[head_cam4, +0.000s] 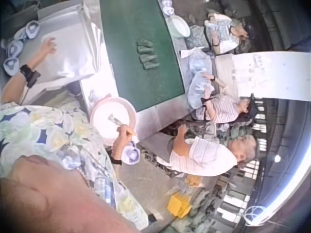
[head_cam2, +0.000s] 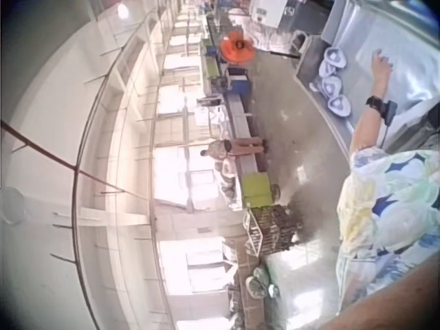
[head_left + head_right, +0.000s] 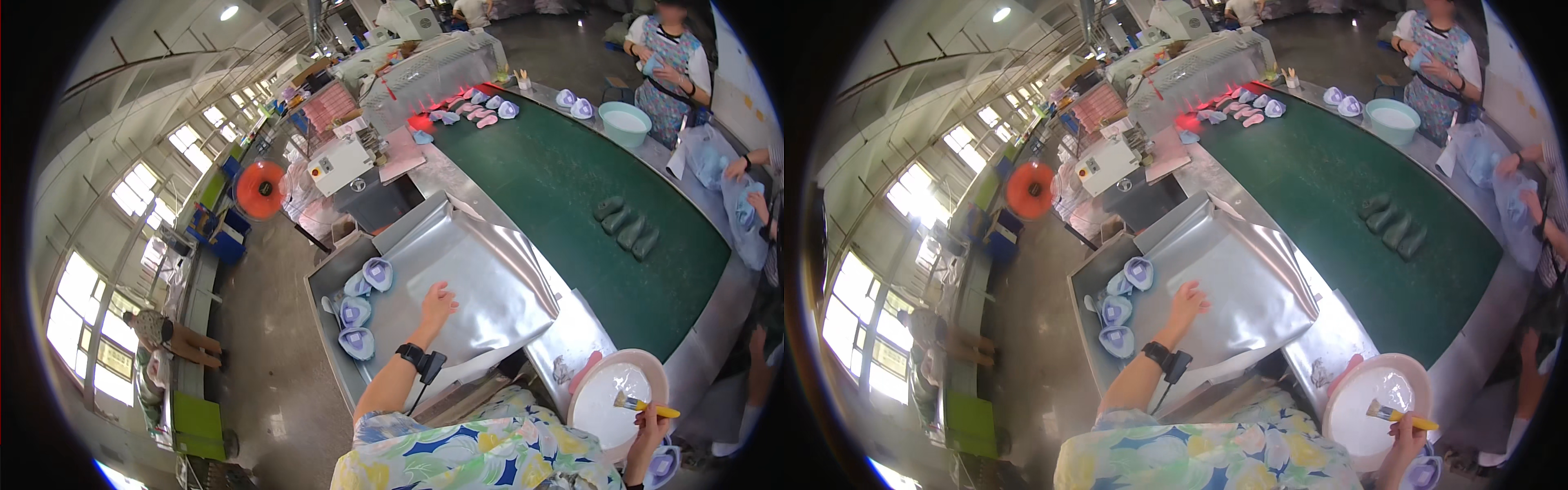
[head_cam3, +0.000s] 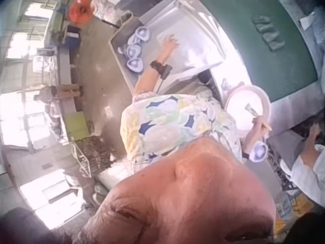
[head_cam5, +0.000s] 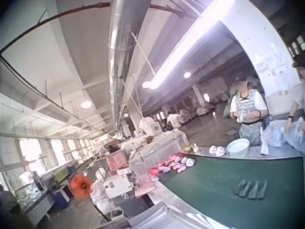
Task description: Applying adhesive to shoe components using a brush on a manufacturing assembly line.
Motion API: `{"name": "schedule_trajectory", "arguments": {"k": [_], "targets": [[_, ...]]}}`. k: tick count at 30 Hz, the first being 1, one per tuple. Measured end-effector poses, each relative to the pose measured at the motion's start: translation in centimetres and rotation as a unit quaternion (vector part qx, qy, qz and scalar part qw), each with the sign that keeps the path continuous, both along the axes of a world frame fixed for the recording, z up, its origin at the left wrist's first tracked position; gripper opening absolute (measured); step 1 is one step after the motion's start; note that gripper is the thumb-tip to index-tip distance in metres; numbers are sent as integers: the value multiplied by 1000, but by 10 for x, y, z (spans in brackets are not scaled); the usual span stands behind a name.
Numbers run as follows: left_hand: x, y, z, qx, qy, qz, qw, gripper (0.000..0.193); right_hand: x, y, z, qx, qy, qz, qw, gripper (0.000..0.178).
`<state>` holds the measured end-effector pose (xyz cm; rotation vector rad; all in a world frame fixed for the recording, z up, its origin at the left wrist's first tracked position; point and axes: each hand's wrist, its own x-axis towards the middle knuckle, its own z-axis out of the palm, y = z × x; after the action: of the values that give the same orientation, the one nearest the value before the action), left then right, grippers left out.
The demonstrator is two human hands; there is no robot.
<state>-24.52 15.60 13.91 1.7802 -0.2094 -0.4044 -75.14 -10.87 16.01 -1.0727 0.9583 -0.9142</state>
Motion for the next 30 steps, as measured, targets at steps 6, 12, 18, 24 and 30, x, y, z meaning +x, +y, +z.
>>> {"name": "schedule_trajectory", "arguments": {"k": [6,12,18,24,30], "targets": [[6,110,-23,411,-384,38,826,70,0,15,2,44,-26,-28,998,16],[51,229,0,556,-338,247,718,78,15,80,-10,33,-31,-65,997,16],[78,357,34,498,-347,149,780,69,110,184,-10,-28,-25,27,999,21],[64,577,43,332,-315,30,888,48,272,356,2,-96,-101,72,988,21],[4,786,-23,302,-8,144,942,33,409,482,34,-65,-87,143,984,23]]}}
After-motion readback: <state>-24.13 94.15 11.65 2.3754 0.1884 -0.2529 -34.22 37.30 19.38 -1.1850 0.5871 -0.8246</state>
